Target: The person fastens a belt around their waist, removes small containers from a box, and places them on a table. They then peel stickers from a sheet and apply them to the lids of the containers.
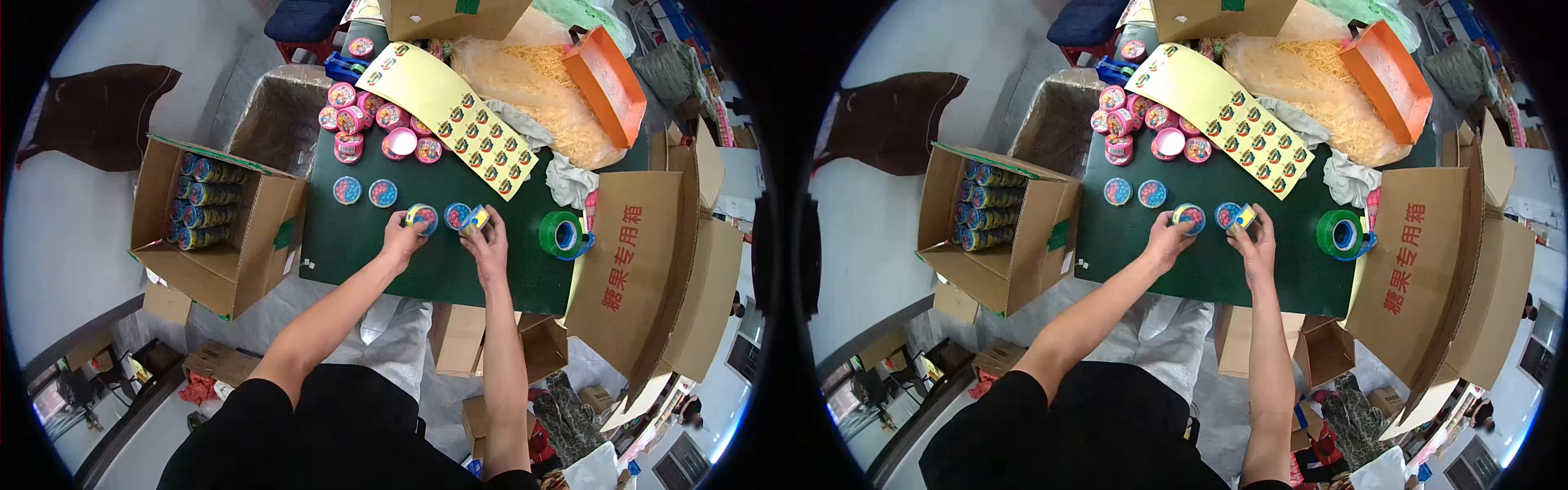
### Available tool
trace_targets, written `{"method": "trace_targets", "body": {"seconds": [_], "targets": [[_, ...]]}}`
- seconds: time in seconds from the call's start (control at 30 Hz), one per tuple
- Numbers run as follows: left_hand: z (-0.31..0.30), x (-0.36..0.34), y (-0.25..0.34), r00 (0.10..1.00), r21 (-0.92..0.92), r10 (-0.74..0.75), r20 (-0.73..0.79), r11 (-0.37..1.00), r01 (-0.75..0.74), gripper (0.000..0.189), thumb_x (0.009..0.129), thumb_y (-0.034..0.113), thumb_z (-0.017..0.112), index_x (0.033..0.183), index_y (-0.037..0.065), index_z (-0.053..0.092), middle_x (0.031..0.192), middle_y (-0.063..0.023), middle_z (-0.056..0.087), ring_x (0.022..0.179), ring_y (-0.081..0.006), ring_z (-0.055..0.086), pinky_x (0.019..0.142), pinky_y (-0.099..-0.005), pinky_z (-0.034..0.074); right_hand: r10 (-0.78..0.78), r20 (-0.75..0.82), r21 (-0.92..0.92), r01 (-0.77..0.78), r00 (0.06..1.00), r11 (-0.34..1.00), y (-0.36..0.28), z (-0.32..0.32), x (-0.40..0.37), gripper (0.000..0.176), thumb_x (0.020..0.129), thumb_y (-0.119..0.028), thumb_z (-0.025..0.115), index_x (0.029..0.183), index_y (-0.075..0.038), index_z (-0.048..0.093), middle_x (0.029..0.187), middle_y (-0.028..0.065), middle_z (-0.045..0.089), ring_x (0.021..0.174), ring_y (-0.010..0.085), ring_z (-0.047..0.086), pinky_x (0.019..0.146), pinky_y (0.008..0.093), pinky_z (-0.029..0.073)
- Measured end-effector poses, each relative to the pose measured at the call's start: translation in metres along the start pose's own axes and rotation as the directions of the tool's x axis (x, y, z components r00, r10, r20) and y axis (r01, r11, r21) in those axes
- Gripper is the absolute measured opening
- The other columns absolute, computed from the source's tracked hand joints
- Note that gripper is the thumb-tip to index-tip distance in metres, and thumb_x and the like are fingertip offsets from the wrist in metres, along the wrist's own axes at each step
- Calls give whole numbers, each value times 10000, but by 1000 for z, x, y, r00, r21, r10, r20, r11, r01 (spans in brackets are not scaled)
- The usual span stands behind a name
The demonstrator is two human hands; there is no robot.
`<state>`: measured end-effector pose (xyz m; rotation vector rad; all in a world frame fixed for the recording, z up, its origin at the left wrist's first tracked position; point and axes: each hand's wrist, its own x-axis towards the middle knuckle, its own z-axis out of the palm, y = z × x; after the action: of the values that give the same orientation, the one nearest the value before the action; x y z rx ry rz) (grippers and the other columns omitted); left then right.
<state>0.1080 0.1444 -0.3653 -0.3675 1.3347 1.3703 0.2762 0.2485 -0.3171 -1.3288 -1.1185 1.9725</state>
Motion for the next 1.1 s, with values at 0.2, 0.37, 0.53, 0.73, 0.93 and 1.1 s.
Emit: {"method": "trace_targets", "body": {"seconds": [0.2, 0.37, 0.53, 0.73, 0.93, 1.1], "targets": [[21, 41, -8, 960, -193, -189, -209, 970, 149, 184, 952, 121, 743, 1079, 50, 630, 1029, -67, 683, 903, -192, 695, 830, -319, 612, -204, 73, -469, 215, 976, 857, -5, 20, 24, 794, 798, -66, 866, 1487, -25, 472, 1369, 177, 581, 1127, 260, 680, 917, 353, 584], [22, 63, -11, 934, -253, -175, -312, 963, 96, 199, 914, 114, 797, 976, -31, 677, 971, -107, 726, 863, -200, 719, 761, -286, 647, -415, 256, -810, 429, 873, 401, -3, 45, 60, 755, 760, -117, 866, 1442, -88, 542, 1395, 168, 567, 1246, 363, 590, 1052, 431, 496], [7, 56, -5, 958, 18, 6, -287, 1000, -1, 274, 886, 187, 841, 910, -49, 705, 894, -123, 744, 816, -188, 734, 686, -271, 624, -193, 358, -883, 399, 913, 246, 30, 35, 80, 761, 815, -137, 827, 1499, -181, 497, 1531, 82, 485, 1333, 346, 534, 1072, 502, 466], [3, 42, 8, 965, 51, -62, -255, 996, 77, 323, 900, 242, 830, 935, -42, 681, 846, -112, 739, 759, -179, 728, 604, -271, 598, -211, 291, -934, 325, 933, 148, 12, 20, 59, 1077, 712, -245, 920, 1605, -251, 318, 1604, 141, 371, 1412, 380, 445, 1152, 532, 383], [9, 1, 17, 563, 847, 712, 419, -83, -525, 507, 763, 136, 857, 1218, 116, 636, 1132, -112, 638, 1058, -312, 627, 895, -462, 513, -181, 251, -927, 290, 951, 238, 23, -11, 52, 948, 656, -243, 951, 1493, -205, 506, 1453, 161, 458, 1305, 385, 521, 1073, 481, 483], [34, 41, 43, 486, 588, 350, 800, -614, -526, 804, 777, 24, 749, 1513, 180, 466, 1494, -96, 522, 1385, -328, 472, 1149, -594, 335, -152, 274, -856, 313, 950, 411, 36, -42, 57, 887, 712, -150, 905, 1499, -141, 496, 1472, 172, 476, 1330, 350, 522, 1086, 450, 478]]}}
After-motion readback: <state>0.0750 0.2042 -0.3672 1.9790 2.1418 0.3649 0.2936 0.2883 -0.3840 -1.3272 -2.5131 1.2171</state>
